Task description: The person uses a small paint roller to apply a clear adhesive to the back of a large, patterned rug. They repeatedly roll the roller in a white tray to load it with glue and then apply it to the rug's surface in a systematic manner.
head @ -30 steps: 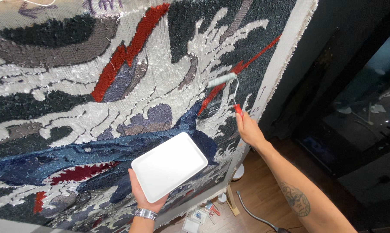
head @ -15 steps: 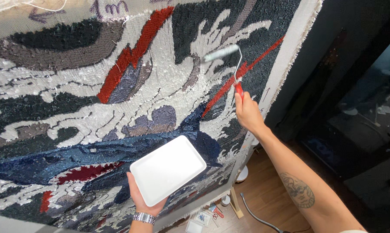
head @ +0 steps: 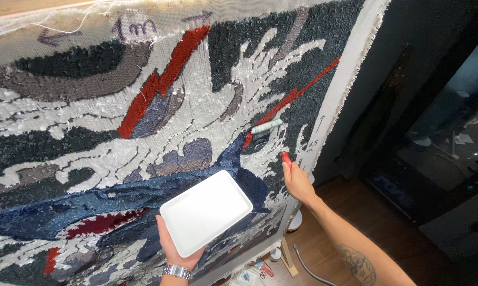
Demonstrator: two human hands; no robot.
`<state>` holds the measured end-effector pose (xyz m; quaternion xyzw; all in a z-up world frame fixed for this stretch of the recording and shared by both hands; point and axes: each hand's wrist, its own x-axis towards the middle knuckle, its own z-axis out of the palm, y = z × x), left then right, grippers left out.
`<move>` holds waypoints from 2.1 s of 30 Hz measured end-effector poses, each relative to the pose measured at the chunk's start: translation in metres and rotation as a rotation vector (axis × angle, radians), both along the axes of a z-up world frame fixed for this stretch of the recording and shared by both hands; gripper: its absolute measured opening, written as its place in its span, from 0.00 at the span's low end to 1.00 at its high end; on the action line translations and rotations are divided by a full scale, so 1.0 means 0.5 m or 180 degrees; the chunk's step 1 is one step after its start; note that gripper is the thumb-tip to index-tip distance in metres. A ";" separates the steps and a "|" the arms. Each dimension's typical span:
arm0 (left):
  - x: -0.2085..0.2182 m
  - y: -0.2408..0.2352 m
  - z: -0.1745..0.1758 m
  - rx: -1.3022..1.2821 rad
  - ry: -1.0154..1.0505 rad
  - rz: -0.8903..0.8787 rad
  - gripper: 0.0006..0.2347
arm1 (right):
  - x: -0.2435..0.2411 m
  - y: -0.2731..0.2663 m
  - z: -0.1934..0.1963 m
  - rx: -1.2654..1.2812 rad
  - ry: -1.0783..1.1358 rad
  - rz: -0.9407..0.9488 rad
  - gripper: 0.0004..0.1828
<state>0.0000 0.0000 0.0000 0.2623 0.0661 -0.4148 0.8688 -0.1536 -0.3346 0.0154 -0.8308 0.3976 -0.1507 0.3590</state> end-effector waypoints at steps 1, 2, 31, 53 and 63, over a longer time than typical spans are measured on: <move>-0.002 0.000 -0.002 -0.0003 -0.0006 -0.0010 0.36 | 0.009 -0.003 0.023 -0.0003 -0.0006 -0.0010 0.26; -0.003 -0.001 -0.004 -0.0005 -0.0023 0.0001 0.36 | 0.018 -0.006 0.047 -0.0037 -0.0250 -0.0035 0.24; 0.019 0.008 -0.003 -0.0085 -0.0104 0.0024 0.37 | 0.076 0.011 0.163 0.1011 -0.1624 -0.0432 0.28; 0.018 0.054 -0.009 -0.0177 -0.0120 0.0228 0.35 | 0.028 -0.008 -0.030 -0.0601 0.0135 0.0214 0.21; 0.029 0.051 -0.015 -0.0431 -0.0244 0.0174 0.36 | -0.031 -0.113 -0.197 -0.1858 0.0650 0.0250 0.22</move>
